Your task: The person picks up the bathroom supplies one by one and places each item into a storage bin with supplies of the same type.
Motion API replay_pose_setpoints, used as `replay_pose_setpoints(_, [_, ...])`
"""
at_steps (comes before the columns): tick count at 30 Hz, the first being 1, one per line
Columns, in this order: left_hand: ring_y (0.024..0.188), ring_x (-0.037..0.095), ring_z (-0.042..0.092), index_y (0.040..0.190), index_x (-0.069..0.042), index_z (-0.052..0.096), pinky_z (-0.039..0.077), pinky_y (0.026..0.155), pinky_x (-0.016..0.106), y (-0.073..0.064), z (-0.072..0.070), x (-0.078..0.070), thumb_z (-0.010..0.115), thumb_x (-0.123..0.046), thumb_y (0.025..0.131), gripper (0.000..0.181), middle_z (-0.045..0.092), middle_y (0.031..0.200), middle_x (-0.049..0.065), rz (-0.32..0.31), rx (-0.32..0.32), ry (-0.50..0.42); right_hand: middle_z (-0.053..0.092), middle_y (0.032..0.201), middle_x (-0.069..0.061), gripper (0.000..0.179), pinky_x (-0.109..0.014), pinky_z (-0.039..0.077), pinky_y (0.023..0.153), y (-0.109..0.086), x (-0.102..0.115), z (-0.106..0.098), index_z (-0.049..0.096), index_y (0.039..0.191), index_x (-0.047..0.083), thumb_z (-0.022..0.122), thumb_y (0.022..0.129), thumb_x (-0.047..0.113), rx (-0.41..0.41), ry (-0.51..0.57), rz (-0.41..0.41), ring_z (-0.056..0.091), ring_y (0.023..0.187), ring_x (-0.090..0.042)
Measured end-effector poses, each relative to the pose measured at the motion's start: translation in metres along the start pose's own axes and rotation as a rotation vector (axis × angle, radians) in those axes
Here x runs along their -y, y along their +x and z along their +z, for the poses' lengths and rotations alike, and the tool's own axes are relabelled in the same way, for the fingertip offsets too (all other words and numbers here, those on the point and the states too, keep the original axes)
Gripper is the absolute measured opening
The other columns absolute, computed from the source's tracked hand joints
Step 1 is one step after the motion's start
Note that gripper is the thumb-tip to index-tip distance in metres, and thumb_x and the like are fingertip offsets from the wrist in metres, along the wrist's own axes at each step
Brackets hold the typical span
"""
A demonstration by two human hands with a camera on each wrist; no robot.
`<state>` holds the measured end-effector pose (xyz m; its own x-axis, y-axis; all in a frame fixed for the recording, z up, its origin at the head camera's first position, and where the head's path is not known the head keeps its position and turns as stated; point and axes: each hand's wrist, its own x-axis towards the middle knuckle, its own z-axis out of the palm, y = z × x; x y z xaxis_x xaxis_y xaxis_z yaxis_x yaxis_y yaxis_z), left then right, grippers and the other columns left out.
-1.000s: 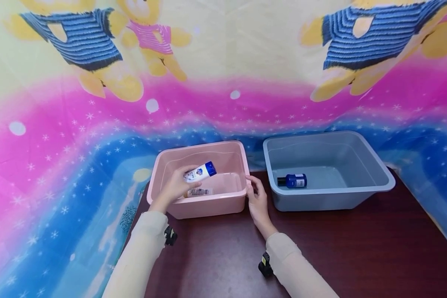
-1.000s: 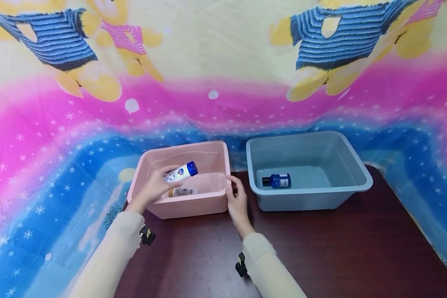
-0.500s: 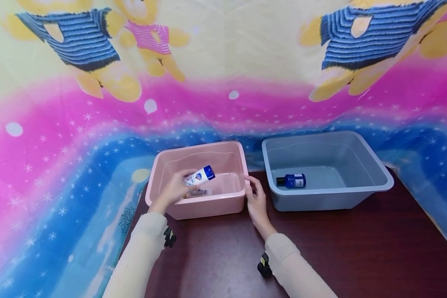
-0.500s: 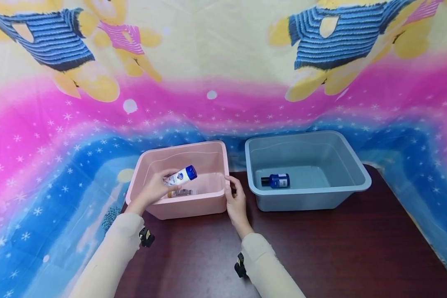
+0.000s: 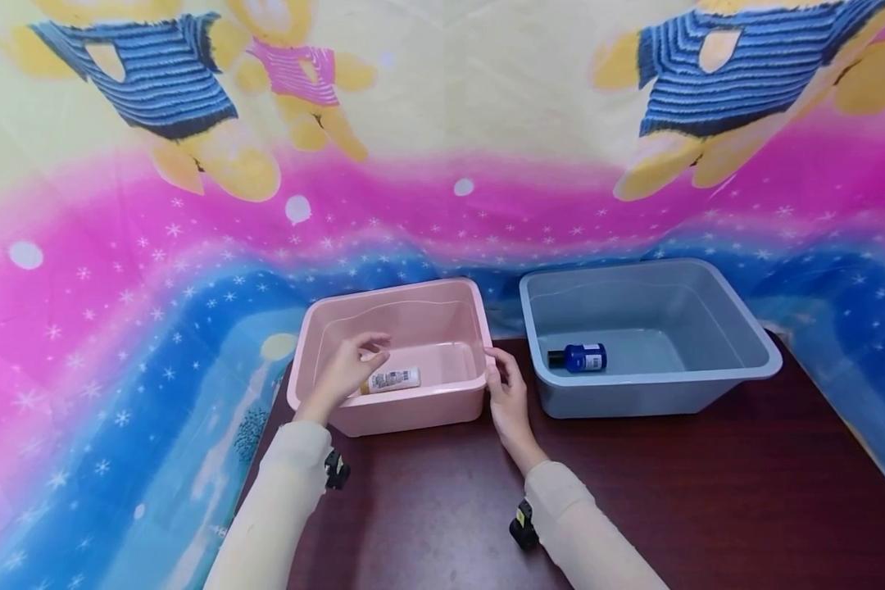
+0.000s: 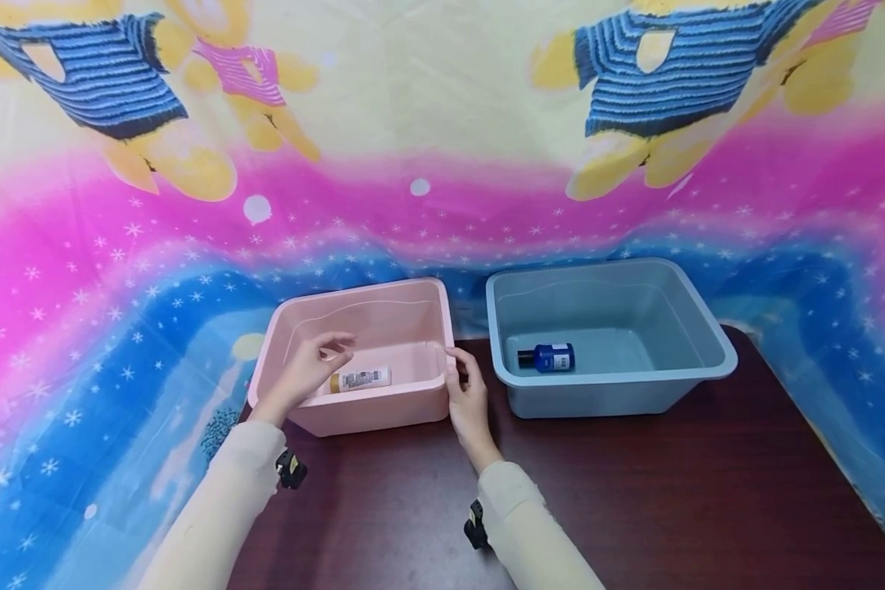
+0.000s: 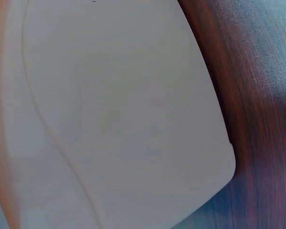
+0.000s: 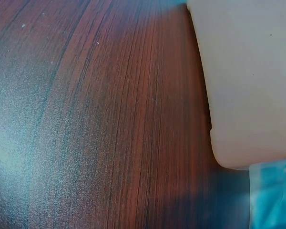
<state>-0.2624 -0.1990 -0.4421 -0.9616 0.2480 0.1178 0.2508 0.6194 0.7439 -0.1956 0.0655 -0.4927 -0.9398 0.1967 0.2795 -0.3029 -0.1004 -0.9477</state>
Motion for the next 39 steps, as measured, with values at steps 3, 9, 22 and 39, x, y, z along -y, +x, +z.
replay_pose_setpoints(3, [0.107,0.028,0.061,0.126,-0.004,0.065,0.046,0.095,0.049,-0.001,-0.001,-0.001,0.067,-0.012,0.095,0.032,0.068,0.118,0.012,0.001,-0.02,0.016,0.056,0.13,-0.023,0.03,-0.021,0.045,0.088,0.0,-0.001,0.0,0.056,0.129,-0.007,0.053,0.101,0.003,-0.004,-0.002,-0.001,0.052,0.111,-0.021])
replay_pose_setpoints(9, [0.108,0.03,0.059,0.122,-0.005,0.067,0.046,0.095,0.052,-0.004,-0.001,-0.004,0.068,-0.011,0.094,0.029,0.066,0.117,0.012,0.043,-0.08,0.017,0.056,0.131,-0.023,0.031,-0.019,0.046,0.087,-0.001,0.0,-0.001,0.056,0.13,-0.007,0.053,0.102,0.005,0.003,-0.011,0.005,0.052,0.109,-0.014])
replay_pose_setpoints(22, [0.102,0.027,0.061,0.115,-0.008,0.071,0.048,0.092,0.045,-0.017,0.002,-0.013,0.072,-0.011,0.091,0.024,0.069,0.11,0.008,0.179,-0.275,0.058,0.054,0.135,-0.022,0.034,-0.017,0.046,0.087,0.0,0.002,-0.005,0.054,0.134,-0.003,0.052,0.103,0.009,0.017,-0.001,0.075,0.05,0.116,-0.036])
replay_pose_setpoints(39, [0.109,0.028,0.06,0.119,-0.016,0.071,0.045,0.095,0.05,-0.053,0.01,-0.021,0.073,-0.019,0.091,0.028,0.068,0.114,0.002,0.165,-0.293,0.081,0.047,0.148,-0.006,0.042,-0.049,0.041,0.106,0.014,-0.019,-0.013,0.049,0.146,0.018,0.044,0.107,0.031,0.05,-0.106,0.195,0.048,0.129,-0.025])
